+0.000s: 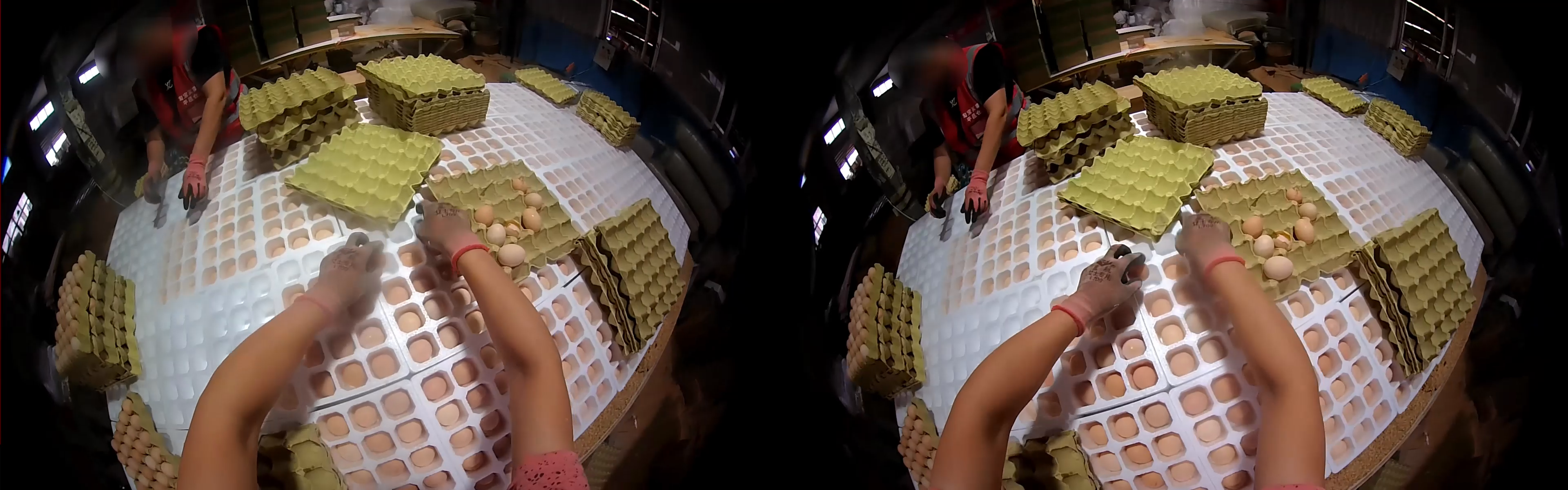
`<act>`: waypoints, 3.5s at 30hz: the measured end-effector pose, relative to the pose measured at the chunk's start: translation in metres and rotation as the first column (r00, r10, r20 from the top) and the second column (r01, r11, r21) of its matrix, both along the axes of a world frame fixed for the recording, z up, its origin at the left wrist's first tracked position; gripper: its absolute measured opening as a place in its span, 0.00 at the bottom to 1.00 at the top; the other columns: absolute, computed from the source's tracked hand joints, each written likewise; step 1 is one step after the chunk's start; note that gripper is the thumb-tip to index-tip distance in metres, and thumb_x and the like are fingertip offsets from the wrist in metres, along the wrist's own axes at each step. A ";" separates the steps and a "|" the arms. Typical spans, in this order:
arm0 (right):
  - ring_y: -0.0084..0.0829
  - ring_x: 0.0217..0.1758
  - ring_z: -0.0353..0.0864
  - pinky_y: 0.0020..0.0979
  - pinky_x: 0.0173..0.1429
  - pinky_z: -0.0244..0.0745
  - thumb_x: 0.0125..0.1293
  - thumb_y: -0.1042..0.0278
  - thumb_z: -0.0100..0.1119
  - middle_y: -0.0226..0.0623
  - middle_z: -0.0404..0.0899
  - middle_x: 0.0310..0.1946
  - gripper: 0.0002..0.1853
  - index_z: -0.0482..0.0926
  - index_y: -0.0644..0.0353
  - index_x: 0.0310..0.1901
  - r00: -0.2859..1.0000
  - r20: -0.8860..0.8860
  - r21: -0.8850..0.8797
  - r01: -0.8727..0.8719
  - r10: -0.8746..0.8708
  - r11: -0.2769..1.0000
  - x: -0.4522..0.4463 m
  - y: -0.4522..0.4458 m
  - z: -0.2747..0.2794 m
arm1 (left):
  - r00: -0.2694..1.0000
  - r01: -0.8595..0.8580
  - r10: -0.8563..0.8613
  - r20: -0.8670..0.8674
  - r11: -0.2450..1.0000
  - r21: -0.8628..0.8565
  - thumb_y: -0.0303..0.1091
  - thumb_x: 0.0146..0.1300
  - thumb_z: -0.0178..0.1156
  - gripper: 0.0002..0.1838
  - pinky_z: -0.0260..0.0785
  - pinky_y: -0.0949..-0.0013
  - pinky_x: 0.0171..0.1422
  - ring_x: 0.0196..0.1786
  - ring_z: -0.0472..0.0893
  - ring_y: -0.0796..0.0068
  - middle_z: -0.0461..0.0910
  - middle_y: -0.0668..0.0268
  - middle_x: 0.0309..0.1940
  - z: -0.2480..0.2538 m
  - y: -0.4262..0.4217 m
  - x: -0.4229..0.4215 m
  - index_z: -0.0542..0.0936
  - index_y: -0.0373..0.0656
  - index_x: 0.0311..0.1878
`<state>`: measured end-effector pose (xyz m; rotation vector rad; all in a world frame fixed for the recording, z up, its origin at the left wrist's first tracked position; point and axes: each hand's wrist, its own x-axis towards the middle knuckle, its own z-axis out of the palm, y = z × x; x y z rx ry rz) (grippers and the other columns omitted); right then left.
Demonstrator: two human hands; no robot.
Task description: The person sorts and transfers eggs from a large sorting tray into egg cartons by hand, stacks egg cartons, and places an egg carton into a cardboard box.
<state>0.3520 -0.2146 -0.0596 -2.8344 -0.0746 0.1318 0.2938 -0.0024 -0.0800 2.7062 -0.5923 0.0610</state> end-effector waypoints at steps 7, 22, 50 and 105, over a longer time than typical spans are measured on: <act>0.47 0.68 0.66 0.48 0.70 0.61 0.66 0.51 0.58 0.48 0.68 0.64 0.24 0.74 0.56 0.58 0.910 0.406 0.075 0.055 -0.081 0.996 0.034 0.020 -0.076 | 0.929 -0.341 0.009 -0.370 0.406 -0.848 0.39 0.70 0.59 0.12 0.71 0.73 0.33 0.35 0.77 0.81 0.78 0.67 0.33 0.008 -0.023 0.051 0.82 0.40 0.47; 0.54 0.60 0.76 0.46 0.65 0.69 0.67 0.54 0.56 0.58 0.77 0.56 0.34 0.61 0.62 0.69 0.919 0.376 0.528 -0.109 -0.117 0.842 0.071 0.014 0.000 | 0.929 0.185 -0.045 0.368 0.916 -0.355 0.24 0.56 0.58 0.27 0.60 0.51 0.68 0.67 0.65 0.47 0.68 0.51 0.61 -0.057 -0.063 0.051 0.72 0.43 0.62; 0.46 0.63 0.71 0.47 0.73 0.56 0.65 0.52 0.54 0.44 0.77 0.56 0.22 0.77 0.54 0.56 0.775 0.518 -0.180 -0.314 0.361 0.932 -0.095 0.108 -0.103 | 0.801 -0.496 0.592 -0.091 0.569 -0.656 0.21 0.64 0.56 0.25 0.65 0.62 0.68 0.63 0.75 0.54 0.74 0.50 0.60 0.080 0.304 -0.373 0.69 0.33 0.65; 0.40 0.50 0.82 0.38 0.53 0.76 0.56 0.48 0.70 0.42 0.82 0.46 0.27 0.80 0.56 0.53 0.966 0.228 0.481 -0.217 0.118 0.850 -0.221 0.163 0.028 | 0.698 -0.188 -0.174 -0.694 0.892 -0.412 0.42 0.62 0.65 0.30 0.72 0.67 0.59 0.51 0.83 0.65 0.83 0.61 0.49 0.101 0.298 -0.390 0.73 0.46 0.67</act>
